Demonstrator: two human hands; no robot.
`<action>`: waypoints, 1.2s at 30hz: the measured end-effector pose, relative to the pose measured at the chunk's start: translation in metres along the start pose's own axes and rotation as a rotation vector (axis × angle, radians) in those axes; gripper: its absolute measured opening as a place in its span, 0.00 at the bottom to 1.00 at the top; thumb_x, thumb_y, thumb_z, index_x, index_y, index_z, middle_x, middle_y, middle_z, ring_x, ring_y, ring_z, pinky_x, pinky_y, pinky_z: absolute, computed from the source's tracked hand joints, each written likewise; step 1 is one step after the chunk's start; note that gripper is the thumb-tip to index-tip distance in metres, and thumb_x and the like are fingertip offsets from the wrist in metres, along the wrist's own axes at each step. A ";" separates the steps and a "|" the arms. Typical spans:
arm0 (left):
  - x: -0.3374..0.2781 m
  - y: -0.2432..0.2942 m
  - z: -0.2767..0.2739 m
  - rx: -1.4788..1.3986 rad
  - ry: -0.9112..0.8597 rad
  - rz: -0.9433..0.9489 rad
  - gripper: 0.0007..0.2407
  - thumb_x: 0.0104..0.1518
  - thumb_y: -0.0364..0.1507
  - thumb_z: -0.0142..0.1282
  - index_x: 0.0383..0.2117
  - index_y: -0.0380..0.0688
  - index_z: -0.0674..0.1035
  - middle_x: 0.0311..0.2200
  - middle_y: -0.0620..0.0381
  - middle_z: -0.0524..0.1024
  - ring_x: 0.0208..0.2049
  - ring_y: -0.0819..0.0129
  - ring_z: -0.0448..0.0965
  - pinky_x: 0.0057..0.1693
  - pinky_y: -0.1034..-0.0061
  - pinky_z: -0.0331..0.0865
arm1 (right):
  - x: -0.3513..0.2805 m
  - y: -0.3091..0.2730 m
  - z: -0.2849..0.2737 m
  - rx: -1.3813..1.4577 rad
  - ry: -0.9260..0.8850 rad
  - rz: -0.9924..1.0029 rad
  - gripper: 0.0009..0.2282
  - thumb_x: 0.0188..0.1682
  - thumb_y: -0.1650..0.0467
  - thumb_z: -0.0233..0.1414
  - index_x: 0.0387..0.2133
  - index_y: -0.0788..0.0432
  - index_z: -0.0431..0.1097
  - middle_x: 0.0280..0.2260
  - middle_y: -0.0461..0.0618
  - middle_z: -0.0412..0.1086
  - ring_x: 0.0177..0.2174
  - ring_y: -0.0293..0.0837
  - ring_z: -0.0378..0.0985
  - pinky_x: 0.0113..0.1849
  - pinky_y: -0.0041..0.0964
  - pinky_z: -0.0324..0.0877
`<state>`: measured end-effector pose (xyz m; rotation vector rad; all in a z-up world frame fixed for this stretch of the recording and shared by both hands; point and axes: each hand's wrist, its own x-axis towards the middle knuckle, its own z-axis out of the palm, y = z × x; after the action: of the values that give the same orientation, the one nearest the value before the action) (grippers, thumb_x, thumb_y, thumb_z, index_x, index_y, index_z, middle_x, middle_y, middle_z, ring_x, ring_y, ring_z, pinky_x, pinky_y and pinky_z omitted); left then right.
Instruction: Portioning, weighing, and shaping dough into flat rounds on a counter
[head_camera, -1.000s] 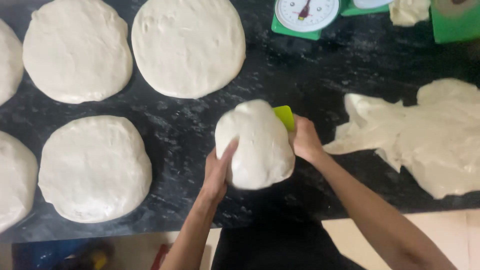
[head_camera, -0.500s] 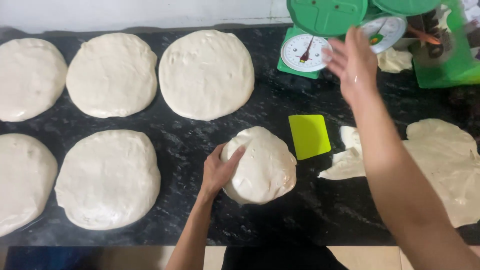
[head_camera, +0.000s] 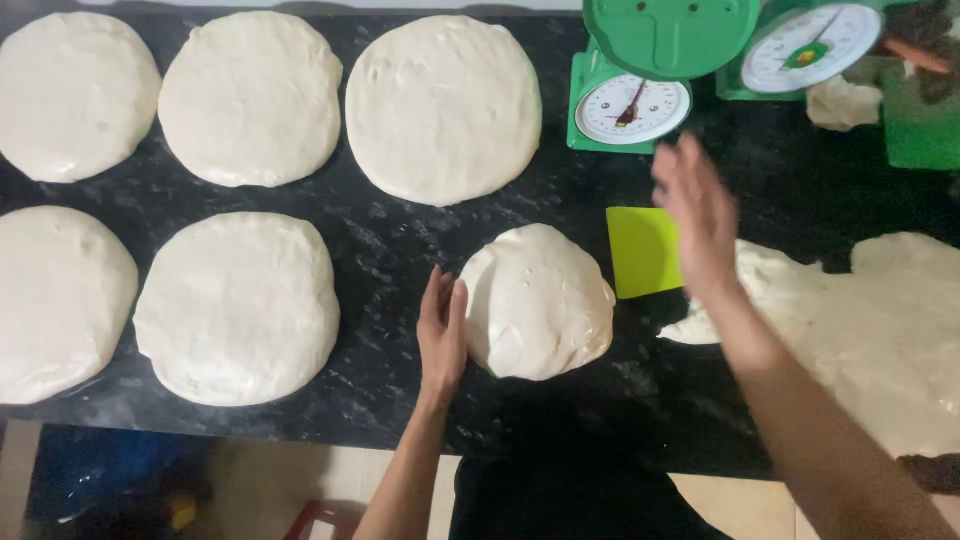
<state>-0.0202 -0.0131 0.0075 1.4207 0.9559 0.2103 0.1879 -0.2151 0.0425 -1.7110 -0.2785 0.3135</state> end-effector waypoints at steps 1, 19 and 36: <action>-0.008 -0.005 -0.001 -0.109 0.010 0.056 0.31 0.65 0.42 0.47 0.69 0.32 0.58 0.65 0.26 0.60 0.68 0.34 0.56 0.71 0.50 0.55 | -0.037 0.006 0.013 -0.187 -0.042 -0.095 0.23 0.61 0.62 0.40 0.68 0.59 0.54 0.61 0.71 0.59 0.60 0.67 0.62 0.59 0.63 0.60; 0.008 0.143 0.061 -0.587 -0.341 0.088 0.44 0.41 0.34 0.72 0.70 0.46 0.62 0.48 0.41 0.75 0.43 0.54 0.82 0.46 0.51 0.81 | -0.005 -0.056 0.035 0.572 0.119 0.156 0.26 0.47 0.65 0.58 0.61 0.54 0.66 0.49 0.54 0.75 0.44 0.44 0.80 0.50 0.46 0.76; 0.155 0.244 0.176 -0.118 -0.377 0.468 0.44 0.44 0.52 0.53 0.70 0.47 0.55 0.66 0.45 0.65 0.66 0.53 0.64 0.66 0.64 0.62 | 0.188 -0.091 -0.058 0.183 0.088 -0.023 0.28 0.47 0.60 0.59 0.61 0.48 0.61 0.58 0.50 0.63 0.53 0.47 0.75 0.50 0.40 0.77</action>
<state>0.2932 0.0062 0.1343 1.4910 0.2909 0.3243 0.3833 -0.1866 0.1320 -1.5355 -0.1982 0.2385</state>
